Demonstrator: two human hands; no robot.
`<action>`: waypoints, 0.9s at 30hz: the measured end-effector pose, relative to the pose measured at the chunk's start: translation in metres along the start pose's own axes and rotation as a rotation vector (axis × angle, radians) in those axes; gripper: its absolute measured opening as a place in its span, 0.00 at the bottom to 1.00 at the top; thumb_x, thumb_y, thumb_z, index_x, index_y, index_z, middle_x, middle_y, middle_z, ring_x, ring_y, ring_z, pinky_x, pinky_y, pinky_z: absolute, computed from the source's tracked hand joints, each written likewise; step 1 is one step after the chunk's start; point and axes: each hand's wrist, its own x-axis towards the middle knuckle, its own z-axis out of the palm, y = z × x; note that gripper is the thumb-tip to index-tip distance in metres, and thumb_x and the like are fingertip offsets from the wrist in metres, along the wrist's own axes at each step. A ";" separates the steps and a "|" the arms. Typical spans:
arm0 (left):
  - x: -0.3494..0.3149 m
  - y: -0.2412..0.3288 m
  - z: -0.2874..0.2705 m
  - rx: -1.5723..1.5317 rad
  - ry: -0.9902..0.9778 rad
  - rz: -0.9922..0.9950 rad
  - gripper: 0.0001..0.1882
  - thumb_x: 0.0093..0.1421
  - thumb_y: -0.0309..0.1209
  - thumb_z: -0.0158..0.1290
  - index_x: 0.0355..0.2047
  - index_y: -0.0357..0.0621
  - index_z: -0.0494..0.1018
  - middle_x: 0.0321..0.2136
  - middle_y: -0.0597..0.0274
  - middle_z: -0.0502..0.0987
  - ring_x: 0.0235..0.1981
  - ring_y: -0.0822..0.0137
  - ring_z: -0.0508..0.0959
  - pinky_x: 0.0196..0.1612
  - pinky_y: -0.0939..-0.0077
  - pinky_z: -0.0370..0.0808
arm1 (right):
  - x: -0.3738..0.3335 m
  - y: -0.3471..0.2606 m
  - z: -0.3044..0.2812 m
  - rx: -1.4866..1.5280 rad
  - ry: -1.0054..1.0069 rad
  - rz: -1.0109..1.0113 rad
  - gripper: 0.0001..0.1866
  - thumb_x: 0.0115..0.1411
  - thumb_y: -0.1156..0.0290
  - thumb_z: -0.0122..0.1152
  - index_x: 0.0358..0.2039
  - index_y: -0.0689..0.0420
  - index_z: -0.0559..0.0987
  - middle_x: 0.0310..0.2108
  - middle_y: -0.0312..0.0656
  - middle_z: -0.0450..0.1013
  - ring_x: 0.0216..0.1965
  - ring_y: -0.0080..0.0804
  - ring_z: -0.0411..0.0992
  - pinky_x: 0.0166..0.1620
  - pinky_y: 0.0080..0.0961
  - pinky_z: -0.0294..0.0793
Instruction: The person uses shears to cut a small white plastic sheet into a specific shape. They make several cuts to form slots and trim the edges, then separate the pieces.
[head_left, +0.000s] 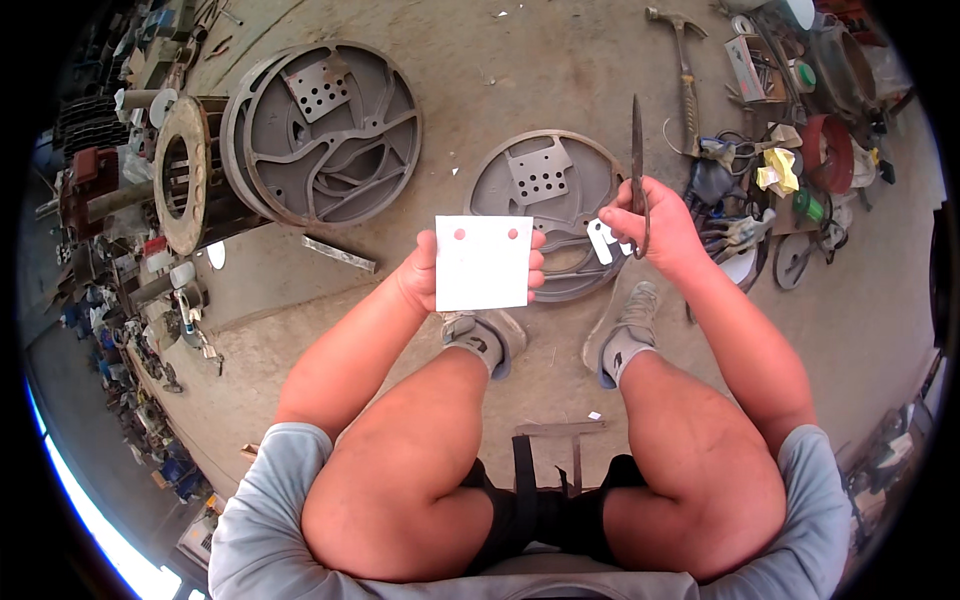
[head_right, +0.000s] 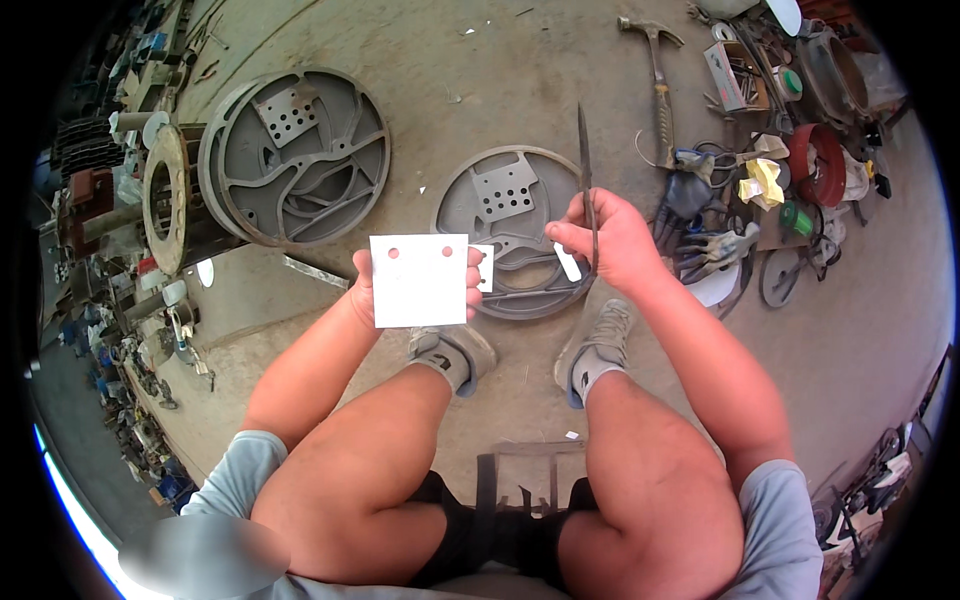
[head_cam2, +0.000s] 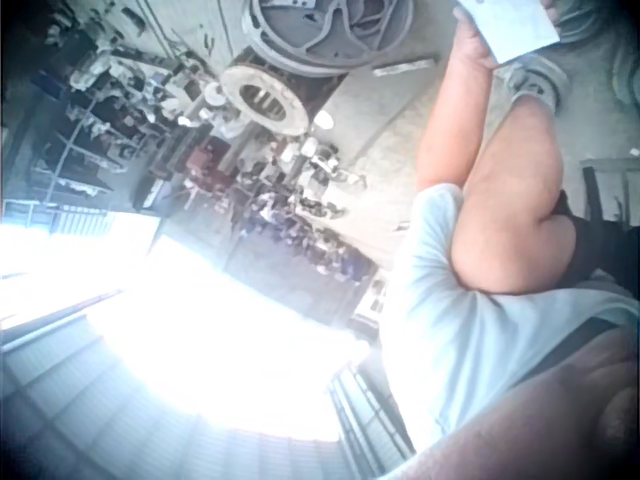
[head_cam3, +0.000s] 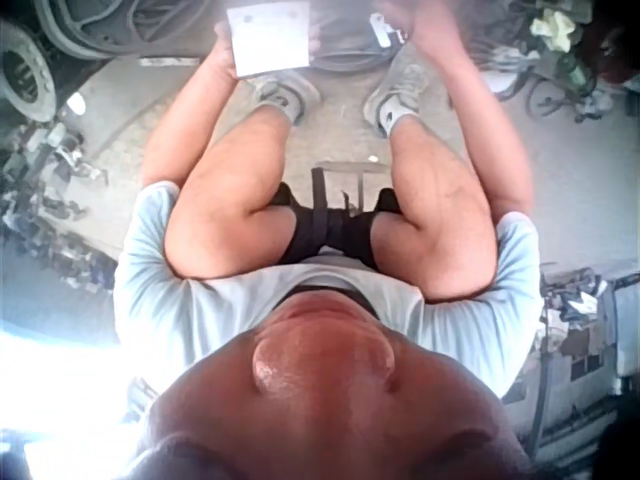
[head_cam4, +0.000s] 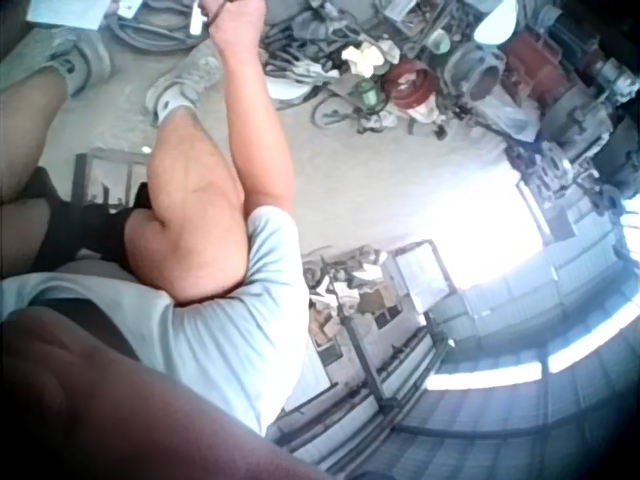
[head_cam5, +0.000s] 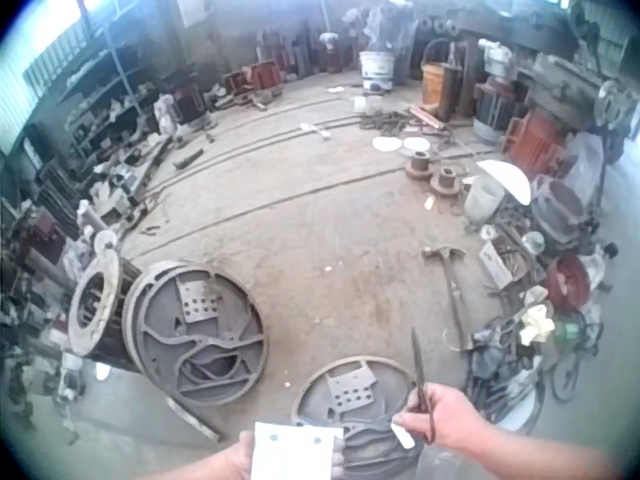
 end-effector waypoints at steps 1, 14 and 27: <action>0.000 0.000 0.001 -0.005 -0.004 -0.004 0.82 0.32 0.73 0.78 0.77 0.34 0.54 0.67 0.45 0.73 0.68 0.44 0.74 0.74 0.43 0.69 | 0.000 0.000 0.002 0.005 0.004 -0.003 0.16 0.61 0.68 0.80 0.36 0.54 0.76 0.29 0.32 0.77 0.28 0.18 0.73 0.31 0.21 0.72; 0.073 -0.017 0.087 -0.155 0.023 0.138 0.46 0.70 0.66 0.47 0.74 0.43 0.60 0.64 0.39 0.74 0.65 0.35 0.75 0.69 0.40 0.73 | -0.028 -0.061 0.146 0.244 -0.002 -0.780 0.34 0.73 0.34 0.50 0.45 0.60 0.72 0.41 0.41 0.72 0.41 0.32 0.70 0.54 0.31 0.71; 0.072 -0.027 0.113 -0.185 0.186 0.280 0.32 0.81 0.57 0.33 0.75 0.52 0.59 0.72 0.60 0.66 0.72 0.53 0.69 0.75 0.50 0.67 | 0.004 -0.037 0.125 0.537 -0.119 -0.782 0.38 0.71 0.28 0.51 0.51 0.55 0.71 0.46 0.43 0.74 0.47 0.36 0.73 0.49 0.36 0.74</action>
